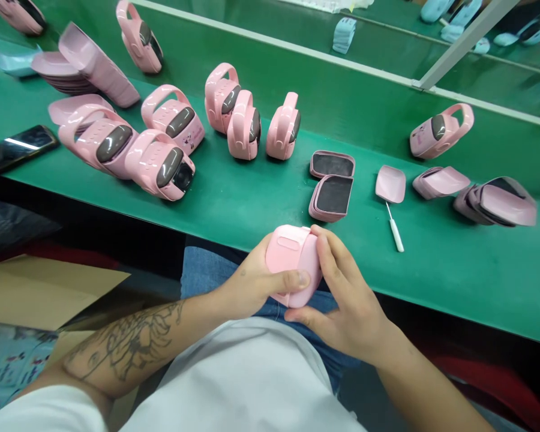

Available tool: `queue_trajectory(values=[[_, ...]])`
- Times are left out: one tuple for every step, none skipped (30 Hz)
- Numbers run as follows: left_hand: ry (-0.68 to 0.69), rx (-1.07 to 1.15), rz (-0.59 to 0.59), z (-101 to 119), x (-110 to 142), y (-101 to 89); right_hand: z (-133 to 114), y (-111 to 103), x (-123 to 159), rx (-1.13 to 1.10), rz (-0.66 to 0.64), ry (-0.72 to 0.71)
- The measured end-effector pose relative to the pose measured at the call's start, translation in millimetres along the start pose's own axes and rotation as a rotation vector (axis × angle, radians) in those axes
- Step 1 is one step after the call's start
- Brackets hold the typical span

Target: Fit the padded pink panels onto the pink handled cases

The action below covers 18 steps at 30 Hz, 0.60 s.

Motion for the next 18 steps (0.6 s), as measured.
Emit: queue_trajectory(values=[[0.003,-0.032,-0.014,2,1,0.0,-2,0,-1,0.005,-0.008,-0.019],[0.001,-0.065,-0.036,4,2,0.5,-4,0,-1,0.012,-0.019,-0.037],[-0.008,-0.094,-0.055,4,3,0.6,-6,1,-2,0.020,-0.030,-0.054],[-0.018,-0.117,-0.067,5,3,0.3,-7,2,-2,0.027,-0.042,-0.067],[-0.031,-0.136,-0.077,6,4,0.0,-7,4,-2,0.033,-0.054,-0.073],[-0.041,-0.151,-0.078,6,4,-0.5,-6,5,-1,0.039,-0.061,-0.075],[-0.044,-0.164,-0.066,7,5,-1.8,-5,6,0,0.044,-0.064,-0.072],[-0.041,-0.178,-0.048,9,5,-3.1,-4,6,1,0.052,-0.064,-0.072],[-0.033,-0.194,-0.035,11,6,-3.7,-3,7,2,0.063,-0.062,-0.076],[-0.021,-0.208,-0.026,12,6,-3.7,-3,7,3,0.078,-0.059,-0.085],[-0.005,-0.219,-0.018,14,7,-3.7,-4,6,4,0.095,-0.053,-0.098],[0.010,-0.227,-0.007,14,8,-4.2,-5,6,4,0.116,-0.045,-0.112],[0.025,-0.236,0.006,15,9,-5.1,-7,6,4,0.141,-0.038,-0.126],[0.039,-0.246,0.024,15,9,-6.9,-9,5,4,0.170,-0.028,-0.141],[0.054,-0.260,0.051,15,10,-9.7,-12,5,4,0.205,-0.018,-0.156],[0.070,-0.280,0.082,15,11,-12.9,-15,5,3,0.245,-0.009,-0.173],[0.086,-0.303,0.112,15,12,-16.0,-19,6,3,0.291,-0.003,-0.187],[0.101,-0.327,0.136,15,13,-18.4,-22,7,3,0.338,0.000,-0.200]])
Point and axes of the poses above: each hand's wrist, its own x-axis away from the middle knuckle, its own y-axis out of the palm, z = x × y, the point moved 10 cm from there along -x, towards the middle knuckle, and after that the axes turned 15 degrees about -x, right-handed, at the moved point
